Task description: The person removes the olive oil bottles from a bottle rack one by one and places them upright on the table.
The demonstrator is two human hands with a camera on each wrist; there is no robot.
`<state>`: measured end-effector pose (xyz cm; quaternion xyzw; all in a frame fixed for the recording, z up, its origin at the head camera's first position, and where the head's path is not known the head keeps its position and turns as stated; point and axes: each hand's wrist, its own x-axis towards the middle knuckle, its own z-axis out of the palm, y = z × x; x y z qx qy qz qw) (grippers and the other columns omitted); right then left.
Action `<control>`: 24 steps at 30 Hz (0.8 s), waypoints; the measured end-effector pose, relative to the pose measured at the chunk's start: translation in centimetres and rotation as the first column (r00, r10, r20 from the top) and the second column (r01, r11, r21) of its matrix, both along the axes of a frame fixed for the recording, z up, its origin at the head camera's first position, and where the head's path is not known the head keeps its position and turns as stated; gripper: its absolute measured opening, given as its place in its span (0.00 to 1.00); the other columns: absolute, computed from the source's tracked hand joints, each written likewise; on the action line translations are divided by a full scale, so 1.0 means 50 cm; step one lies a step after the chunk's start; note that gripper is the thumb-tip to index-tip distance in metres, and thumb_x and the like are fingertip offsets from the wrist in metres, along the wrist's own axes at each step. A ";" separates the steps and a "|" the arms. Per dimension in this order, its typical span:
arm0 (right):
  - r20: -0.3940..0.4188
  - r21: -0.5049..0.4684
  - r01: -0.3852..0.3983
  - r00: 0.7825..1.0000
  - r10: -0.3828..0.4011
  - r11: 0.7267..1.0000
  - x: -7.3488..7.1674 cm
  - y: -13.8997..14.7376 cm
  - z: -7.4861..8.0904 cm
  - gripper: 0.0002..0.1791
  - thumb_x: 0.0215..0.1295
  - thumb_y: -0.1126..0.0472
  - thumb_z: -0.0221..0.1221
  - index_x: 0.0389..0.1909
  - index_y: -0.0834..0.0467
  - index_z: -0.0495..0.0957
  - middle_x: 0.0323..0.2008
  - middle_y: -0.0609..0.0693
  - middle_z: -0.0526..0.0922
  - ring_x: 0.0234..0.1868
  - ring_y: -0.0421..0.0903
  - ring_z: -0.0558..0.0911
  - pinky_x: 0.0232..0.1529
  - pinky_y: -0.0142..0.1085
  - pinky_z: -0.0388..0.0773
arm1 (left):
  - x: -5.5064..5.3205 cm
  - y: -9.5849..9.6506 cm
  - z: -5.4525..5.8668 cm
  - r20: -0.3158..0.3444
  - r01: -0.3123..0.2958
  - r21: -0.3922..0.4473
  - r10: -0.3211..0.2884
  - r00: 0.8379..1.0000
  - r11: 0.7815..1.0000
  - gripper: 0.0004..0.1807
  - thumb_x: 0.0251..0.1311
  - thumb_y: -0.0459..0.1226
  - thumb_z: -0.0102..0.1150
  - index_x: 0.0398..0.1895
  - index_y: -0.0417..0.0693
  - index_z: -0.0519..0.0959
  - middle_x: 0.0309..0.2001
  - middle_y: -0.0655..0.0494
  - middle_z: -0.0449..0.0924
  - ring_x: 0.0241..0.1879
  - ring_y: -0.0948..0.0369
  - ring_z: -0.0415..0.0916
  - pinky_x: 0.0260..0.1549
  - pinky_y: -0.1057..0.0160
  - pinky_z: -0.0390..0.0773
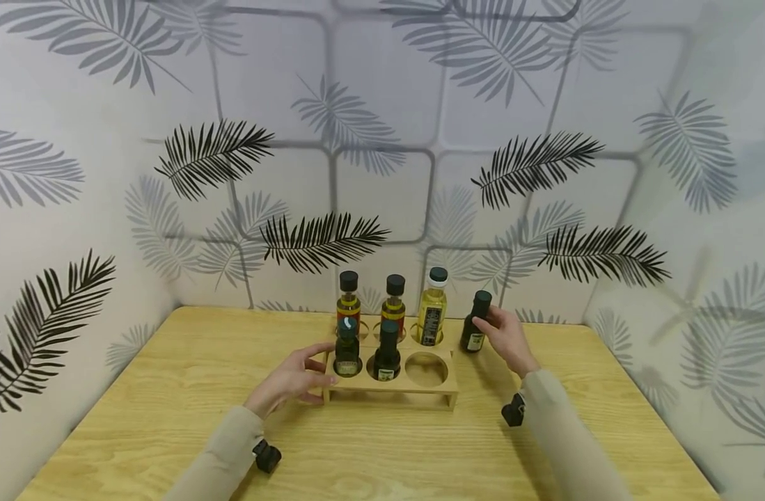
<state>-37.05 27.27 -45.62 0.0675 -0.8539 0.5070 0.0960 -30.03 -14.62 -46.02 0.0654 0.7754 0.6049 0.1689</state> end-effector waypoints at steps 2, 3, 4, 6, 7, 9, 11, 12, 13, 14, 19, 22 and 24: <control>0.007 -0.008 -0.009 1.000 0.009 1.000 -0.005 0.001 -0.004 0.24 0.72 0.58 0.57 0.65 0.64 0.71 0.58 0.67 0.78 0.60 0.61 0.77 0.63 0.54 0.73 | 0.000 -0.001 0.000 0.003 0.001 -0.001 -0.001 1.000 1.000 0.41 0.57 0.36 0.70 0.73 0.55 0.63 0.60 0.33 0.66 0.46 0.50 0.80 0.37 0.47 0.86; 0.010 -0.007 -0.012 1.000 0.012 1.000 -0.007 0.002 -0.007 0.24 0.73 0.58 0.56 0.65 0.64 0.71 0.58 0.66 0.78 0.60 0.61 0.77 0.63 0.54 0.73 | 0.000 -0.001 0.000 0.004 0.001 -0.002 -0.001 1.000 1.000 0.41 0.57 0.36 0.70 0.73 0.55 0.63 0.60 0.33 0.66 0.46 0.50 0.80 0.37 0.47 0.86; 0.012 -0.004 -0.014 1.000 0.014 1.000 -0.008 0.003 -0.009 0.25 0.73 0.58 0.56 0.66 0.64 0.70 0.59 0.67 0.77 0.60 0.61 0.77 0.63 0.54 0.73 | 0.001 -0.001 0.001 0.006 0.008 -0.003 -0.008 1.000 1.000 0.41 0.57 0.36 0.69 0.74 0.55 0.62 0.61 0.33 0.65 0.47 0.49 0.80 0.38 0.47 0.86; 0.013 0.007 -0.021 1.000 0.021 1.000 -0.012 0.005 -0.013 0.25 0.73 0.58 0.55 0.67 0.64 0.69 0.59 0.67 0.77 0.61 0.61 0.77 0.63 0.54 0.73 | 0.002 -0.001 0.000 0.005 0.015 -0.002 -0.015 1.000 1.000 0.41 0.58 0.36 0.69 0.74 0.55 0.62 0.61 0.32 0.65 0.48 0.48 0.79 0.38 0.47 0.86; 0.013 0.009 -0.024 1.000 0.024 1.000 -0.013 0.007 -0.015 0.25 0.73 0.58 0.55 0.67 0.65 0.69 0.59 0.67 0.77 0.61 0.61 0.77 0.63 0.55 0.72 | 0.002 -0.002 -0.002 0.002 0.018 -0.003 -0.018 1.000 1.000 0.41 0.58 0.36 0.69 0.74 0.55 0.62 0.61 0.32 0.64 0.49 0.47 0.79 0.38 0.47 0.86; 0.011 0.017 -0.025 1.000 0.025 1.000 -0.015 0.008 -0.017 0.25 0.73 0.58 0.55 0.67 0.65 0.68 0.60 0.67 0.76 0.61 0.61 0.76 0.64 0.55 0.72 | 0.002 -0.002 -0.004 0.000 0.019 -0.004 -0.019 1.000 1.000 0.41 0.58 0.36 0.69 0.74 0.55 0.62 0.62 0.32 0.64 0.50 0.47 0.78 0.38 0.48 0.86; 0.010 0.027 -0.025 1.000 0.024 0.999 -0.016 0.009 -0.018 0.25 0.74 0.58 0.55 0.67 0.65 0.68 0.60 0.67 0.76 0.62 0.62 0.76 0.64 0.55 0.72 | 0.002 -0.001 -0.004 -0.001 0.012 -0.005 -0.012 1.000 1.000 0.40 0.58 0.36 0.69 0.73 0.55 0.63 0.62 0.32 0.65 0.49 0.47 0.79 0.37 0.48 0.86; 0.010 0.031 -0.025 1.000 0.025 0.999 -0.016 0.009 -0.017 0.26 0.74 0.58 0.55 0.67 0.65 0.68 0.60 0.67 0.76 0.62 0.62 0.75 0.64 0.55 0.72 | 0.002 -0.001 -0.004 -0.002 0.010 -0.006 -0.010 1.000 1.000 0.40 0.58 0.36 0.69 0.73 0.55 0.63 0.61 0.32 0.65 0.49 0.47 0.79 0.37 0.48 0.86; 0.010 0.041 -0.025 1.000 0.025 0.999 -0.016 0.010 -0.017 0.26 0.74 0.58 0.55 0.67 0.65 0.68 0.61 0.67 0.76 0.62 0.62 0.75 0.64 0.55 0.72 | 0.002 -0.001 -0.003 -0.002 0.009 -0.008 -0.009 1.000 1.000 0.40 0.58 0.36 0.69 0.73 0.55 0.63 0.61 0.32 0.65 0.48 0.48 0.79 0.37 0.48 0.86; 0.011 0.050 -0.025 1.000 0.024 0.998 -0.017 0.010 -0.016 0.26 0.74 0.58 0.55 0.68 0.64 0.68 0.61 0.67 0.76 0.63 0.62 0.75 0.64 0.55 0.72 | 0.002 -0.001 -0.001 -0.001 0.006 -0.008 -0.006 1.000 1.000 0.40 0.58 0.36 0.69 0.73 0.55 0.63 0.61 0.32 0.65 0.47 0.48 0.80 0.37 0.48 0.86; 0.010 0.066 -0.022 1.000 0.022 0.998 -0.015 0.012 -0.013 0.25 0.74 0.56 0.55 0.67 0.64 0.69 0.61 0.67 0.76 0.62 0.62 0.75 0.63 0.56 0.72 | 0.003 0.000 0.002 -0.006 0.004 -0.006 -0.004 1.000 1.000 0.39 0.59 0.35 0.68 0.73 0.55 0.63 0.60 0.33 0.66 0.45 0.50 0.80 0.36 0.48 0.86; 0.019 0.060 -0.021 1.000 0.020 0.998 -0.014 0.014 -0.014 0.25 0.74 0.54 0.55 0.66 0.64 0.70 0.61 0.67 0.76 0.63 0.62 0.75 0.64 0.56 0.72 | 0.003 0.001 0.001 -0.008 0.004 -0.007 -0.004 1.000 1.000 0.38 0.59 0.34 0.67 0.73 0.55 0.63 0.61 0.33 0.66 0.45 0.51 0.81 0.36 0.48 0.86; 0.032 0.060 -0.022 0.999 0.021 0.998 -0.013 0.016 -0.016 0.26 0.74 0.54 0.55 0.66 0.63 0.70 0.61 0.67 0.75 0.63 0.62 0.74 0.64 0.56 0.71 | 0.004 0.000 0.000 -0.007 0.010 -0.008 -0.010 1.000 1.000 0.39 0.60 0.34 0.67 0.73 0.55 0.63 0.61 0.33 0.66 0.45 0.51 0.81 0.36 0.48 0.86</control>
